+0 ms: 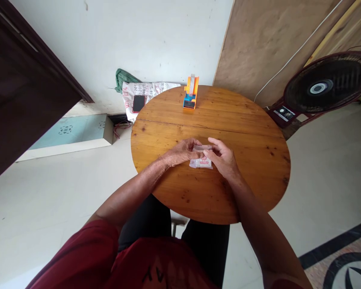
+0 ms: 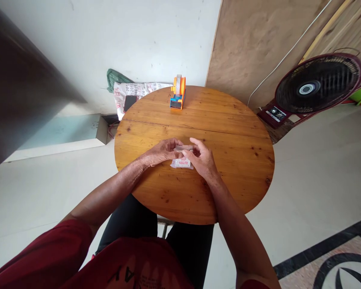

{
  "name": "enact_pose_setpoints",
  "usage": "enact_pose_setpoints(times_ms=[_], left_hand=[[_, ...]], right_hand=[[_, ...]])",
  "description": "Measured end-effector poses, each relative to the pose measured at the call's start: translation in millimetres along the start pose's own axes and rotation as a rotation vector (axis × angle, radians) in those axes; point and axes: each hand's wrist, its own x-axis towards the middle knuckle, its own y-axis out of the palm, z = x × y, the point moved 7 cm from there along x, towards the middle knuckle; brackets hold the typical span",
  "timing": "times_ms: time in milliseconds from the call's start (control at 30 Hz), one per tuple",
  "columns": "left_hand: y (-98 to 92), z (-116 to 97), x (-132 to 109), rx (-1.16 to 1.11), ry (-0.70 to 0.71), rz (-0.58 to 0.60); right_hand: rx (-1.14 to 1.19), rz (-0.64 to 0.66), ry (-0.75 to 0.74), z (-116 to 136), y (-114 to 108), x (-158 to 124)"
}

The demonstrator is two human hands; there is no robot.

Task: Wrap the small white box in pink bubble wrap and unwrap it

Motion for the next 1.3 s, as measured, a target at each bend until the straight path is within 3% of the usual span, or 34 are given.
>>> enact_pose_setpoints(times_ms=[367,967,1300], left_hand=[[-1.2,0.4,0.8,0.018,0.058,0.027],[-3.8,-1.3,-1.8,0.147,0.054,0.008],[-1.4,-4.9,-1.5,0.064,0.078,0.026]], right_hand=[[-0.236,-0.113,-0.224,17.8,-3.0,-12.9],[-0.200,-0.110,-0.222,20.8,0.0,-15.5],[-0.230,-0.080,-0.277,24.9,0.0,-15.7]])
